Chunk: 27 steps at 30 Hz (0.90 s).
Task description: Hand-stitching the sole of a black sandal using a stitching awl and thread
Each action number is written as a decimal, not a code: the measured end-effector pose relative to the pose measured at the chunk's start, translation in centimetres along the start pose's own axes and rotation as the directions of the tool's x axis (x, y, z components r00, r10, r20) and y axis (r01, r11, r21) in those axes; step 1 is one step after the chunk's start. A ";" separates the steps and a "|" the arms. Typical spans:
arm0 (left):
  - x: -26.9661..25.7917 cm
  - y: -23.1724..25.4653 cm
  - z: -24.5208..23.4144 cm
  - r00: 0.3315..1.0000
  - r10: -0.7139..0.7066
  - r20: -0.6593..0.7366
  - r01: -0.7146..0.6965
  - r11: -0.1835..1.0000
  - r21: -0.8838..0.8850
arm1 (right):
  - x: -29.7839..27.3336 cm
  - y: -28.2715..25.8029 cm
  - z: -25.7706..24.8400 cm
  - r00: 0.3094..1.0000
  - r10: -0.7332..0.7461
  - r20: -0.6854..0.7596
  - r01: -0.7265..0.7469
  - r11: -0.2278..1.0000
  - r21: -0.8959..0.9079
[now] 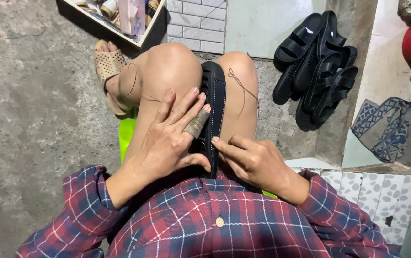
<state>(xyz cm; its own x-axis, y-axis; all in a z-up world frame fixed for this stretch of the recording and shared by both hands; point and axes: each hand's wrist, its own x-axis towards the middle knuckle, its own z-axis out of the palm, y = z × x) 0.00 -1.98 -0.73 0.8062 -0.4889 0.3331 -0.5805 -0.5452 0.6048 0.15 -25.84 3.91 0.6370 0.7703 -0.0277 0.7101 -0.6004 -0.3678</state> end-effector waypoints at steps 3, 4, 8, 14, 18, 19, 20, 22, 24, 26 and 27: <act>-0.6 0.3 -0.8 0.995 0.024 0.095 -0.025 1.000 0.008 | -0.5 -1.0 -0.4 0.998 0.025 0.057 -0.024 1.000 -0.013; -0.8 0.4 -1.0 0.995 0.026 0.098 -0.030 0.999 0.032 | -0.8 -1.2 -0.4 0.994 0.043 0.097 -0.039 0.998 -0.047; -2.1 1.2 -1.9 0.995 0.081 -0.057 -0.081 0.997 0.001 | -1.5 -2.8 -0.6 0.985 0.106 0.136 -0.079 0.979 -0.187; -6.1 1.2 -0.2 0.992 -0.105 0.065 0.101 0.993 0.064 | -0.3 -4.3 -0.8 0.983 0.174 0.062 -0.155 0.959 -0.235; -8.0 0.5 0.6 0.959 -0.245 0.145 0.221 0.962 0.161 | -0.2 -3.0 0.0 0.992 0.116 0.044 -0.101 0.963 -0.252; -8.7 -0.1 1.5 0.950 -0.269 0.161 0.247 0.958 0.145 | -0.1 -2.7 -0.1 0.997 0.080 0.014 -0.074 0.966 -0.247; -9.4 -0.7 2.3 0.939 -0.292 0.181 0.271 0.954 0.129 | -0.1 -2.5 -0.1 0.999 0.049 -0.016 -0.051 0.970 -0.239; -6.5 1.2 -0.6 0.946 -0.287 0.149 0.312 0.931 -0.191 | 0.0 -2.0 0.2 0.999 0.025 -0.026 -0.031 0.968 -0.250; -4.6 2.3 -2.0 0.948 -0.294 0.119 0.314 0.812 -0.493 | -0.1 -1.4 0.6 0.999 0.005 -0.035 -0.014 0.966 -0.260; -3.5 2.6 -2.0 0.957 -0.290 0.024 0.184 0.538 -0.823 | -0.1 -0.8 0.8 0.998 -0.026 -0.054 0.012 0.969 -0.245; -3.4 2.5 -1.4 0.955 -0.294 0.026 0.189 0.540 -0.820 | 0.0 -0.7 0.9 0.998 -0.028 -0.055 0.014 0.971 -0.240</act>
<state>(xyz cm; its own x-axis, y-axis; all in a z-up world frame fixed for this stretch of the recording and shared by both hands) -4.00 -0.75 0.68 0.9379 -0.3248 0.1214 -0.0676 0.1722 0.9827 -0.59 -25.22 3.34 0.6322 0.7741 0.0342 0.7704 -0.6233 -0.1343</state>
